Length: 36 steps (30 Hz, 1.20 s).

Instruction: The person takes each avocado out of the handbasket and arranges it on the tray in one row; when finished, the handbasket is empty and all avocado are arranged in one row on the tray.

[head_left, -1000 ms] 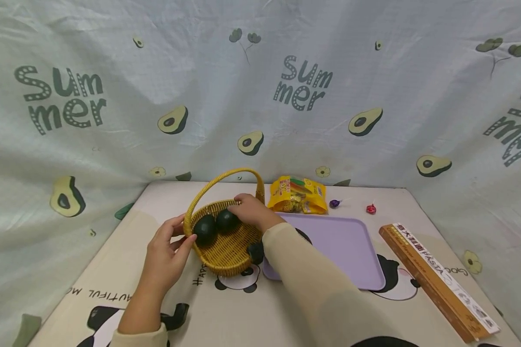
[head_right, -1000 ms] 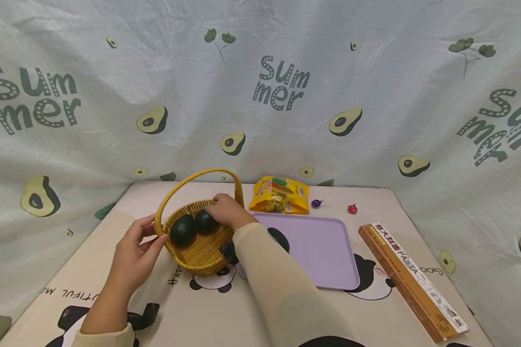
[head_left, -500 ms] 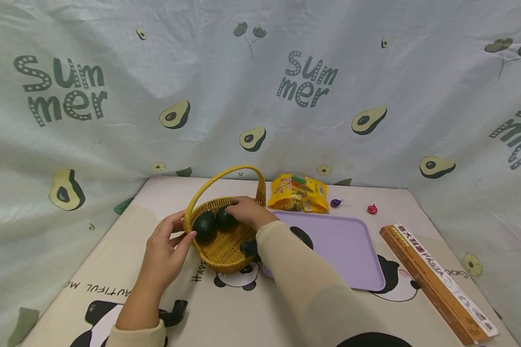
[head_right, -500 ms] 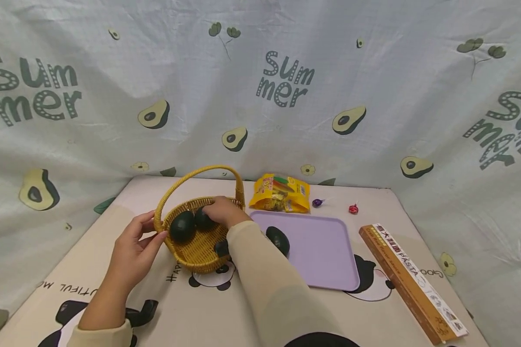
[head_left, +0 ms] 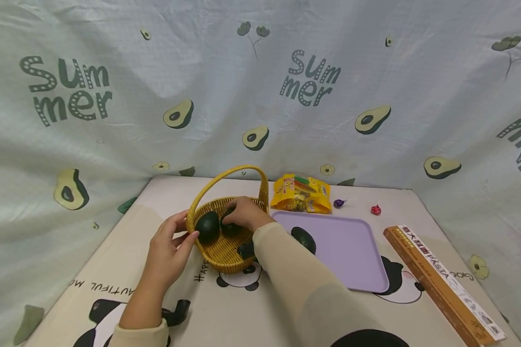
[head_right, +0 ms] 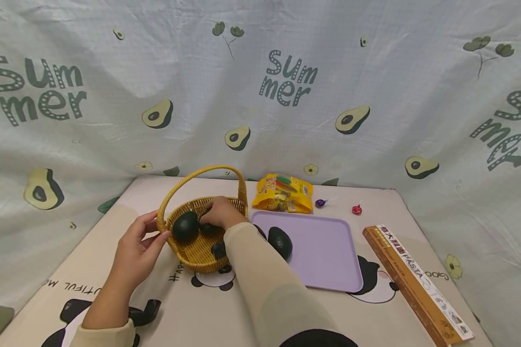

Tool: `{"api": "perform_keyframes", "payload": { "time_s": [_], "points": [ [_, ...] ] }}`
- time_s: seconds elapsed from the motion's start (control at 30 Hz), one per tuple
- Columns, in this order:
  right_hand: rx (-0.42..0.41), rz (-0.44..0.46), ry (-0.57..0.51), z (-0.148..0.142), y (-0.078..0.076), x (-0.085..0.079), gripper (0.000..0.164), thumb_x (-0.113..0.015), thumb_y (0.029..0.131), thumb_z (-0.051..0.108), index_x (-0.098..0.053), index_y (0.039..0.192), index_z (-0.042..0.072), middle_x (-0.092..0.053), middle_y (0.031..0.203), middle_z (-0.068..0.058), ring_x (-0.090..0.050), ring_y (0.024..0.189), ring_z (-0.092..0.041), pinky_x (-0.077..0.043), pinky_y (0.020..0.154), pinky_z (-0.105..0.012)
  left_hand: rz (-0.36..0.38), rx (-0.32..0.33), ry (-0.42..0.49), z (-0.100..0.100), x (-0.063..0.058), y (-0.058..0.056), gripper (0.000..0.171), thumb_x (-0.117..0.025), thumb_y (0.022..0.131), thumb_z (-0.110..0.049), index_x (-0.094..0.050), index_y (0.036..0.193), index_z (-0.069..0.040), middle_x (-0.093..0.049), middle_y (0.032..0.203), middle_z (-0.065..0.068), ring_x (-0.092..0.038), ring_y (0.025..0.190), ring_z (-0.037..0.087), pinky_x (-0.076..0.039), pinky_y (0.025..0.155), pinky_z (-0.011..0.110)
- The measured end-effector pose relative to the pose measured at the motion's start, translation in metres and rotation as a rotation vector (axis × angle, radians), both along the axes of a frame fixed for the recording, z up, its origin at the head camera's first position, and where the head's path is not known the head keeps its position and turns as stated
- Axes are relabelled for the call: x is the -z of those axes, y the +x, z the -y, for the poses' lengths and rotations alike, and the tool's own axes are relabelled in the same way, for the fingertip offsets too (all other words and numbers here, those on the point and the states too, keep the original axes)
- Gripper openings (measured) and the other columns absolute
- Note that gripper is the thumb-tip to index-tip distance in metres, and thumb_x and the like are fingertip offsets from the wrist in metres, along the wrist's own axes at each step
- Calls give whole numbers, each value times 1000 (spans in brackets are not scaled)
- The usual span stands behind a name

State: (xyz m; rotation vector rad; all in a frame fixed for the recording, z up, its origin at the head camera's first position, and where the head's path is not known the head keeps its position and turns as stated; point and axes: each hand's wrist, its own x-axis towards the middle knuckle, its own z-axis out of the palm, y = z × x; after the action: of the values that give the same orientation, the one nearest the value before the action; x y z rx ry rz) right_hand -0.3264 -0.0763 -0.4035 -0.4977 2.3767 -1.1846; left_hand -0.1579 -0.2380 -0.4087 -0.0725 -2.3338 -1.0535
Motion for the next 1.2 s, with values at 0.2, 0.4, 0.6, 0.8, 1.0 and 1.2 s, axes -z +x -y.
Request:
{"api": "perform_keyframes", "payload": {
  "time_s": [0.2,0.4,0.6,0.8,1.0,1.2],
  "points": [
    [-51,-13,65,-5,-6,0,50,-83,86,10,-65,132,15,-63,131,-9,-63,105,-23,-59,90,-39,1,-2,1,-2,0,-1,55,-74,93,-3,-53,144,-12,-62,125,9,-65,113,22,-59,91,26],
    [-68,-44,136,-11,-10,1,62,-86,83,15,-59,139,17,-63,129,-8,-62,106,-22,-58,95,-38,-4,-8,0,-4,0,0,55,-74,93,-3,-54,143,-11,-62,125,9,-66,113,22,-57,91,21],
    [-51,-47,126,-18,-7,-5,77,-87,81,18,-45,145,12,-60,130,-10,-62,111,-24,-58,98,-39,-5,-10,-5,-5,0,0,55,-74,93,-3,-53,143,-11,-62,125,9,-65,113,23,-58,91,26],
    [-120,-95,79,-25,-5,-14,75,-84,84,21,-49,150,20,-56,143,-7,-60,116,-23,-57,101,-40,-6,-16,-10,-5,-1,0,56,-74,93,-2,-53,144,-11,-62,125,10,-66,113,24,-58,92,25],
    [-175,-106,-21,-31,-4,-17,66,-73,92,26,-46,152,24,-48,154,-9,-55,128,-27,-54,107,-44,1,-22,-10,-5,-2,0,55,-73,94,-3,-52,145,-11,-62,126,10,-65,114,25,-59,92,37],
    [-192,-80,-94,-38,-2,-20,45,-65,98,29,-58,143,23,-51,150,-9,-59,119,-29,-63,88,-44,4,-28,-11,-5,-1,0,55,-72,95,-4,-52,145,-12,-62,126,10,-65,114,25,-58,93,39]
  ]
}}
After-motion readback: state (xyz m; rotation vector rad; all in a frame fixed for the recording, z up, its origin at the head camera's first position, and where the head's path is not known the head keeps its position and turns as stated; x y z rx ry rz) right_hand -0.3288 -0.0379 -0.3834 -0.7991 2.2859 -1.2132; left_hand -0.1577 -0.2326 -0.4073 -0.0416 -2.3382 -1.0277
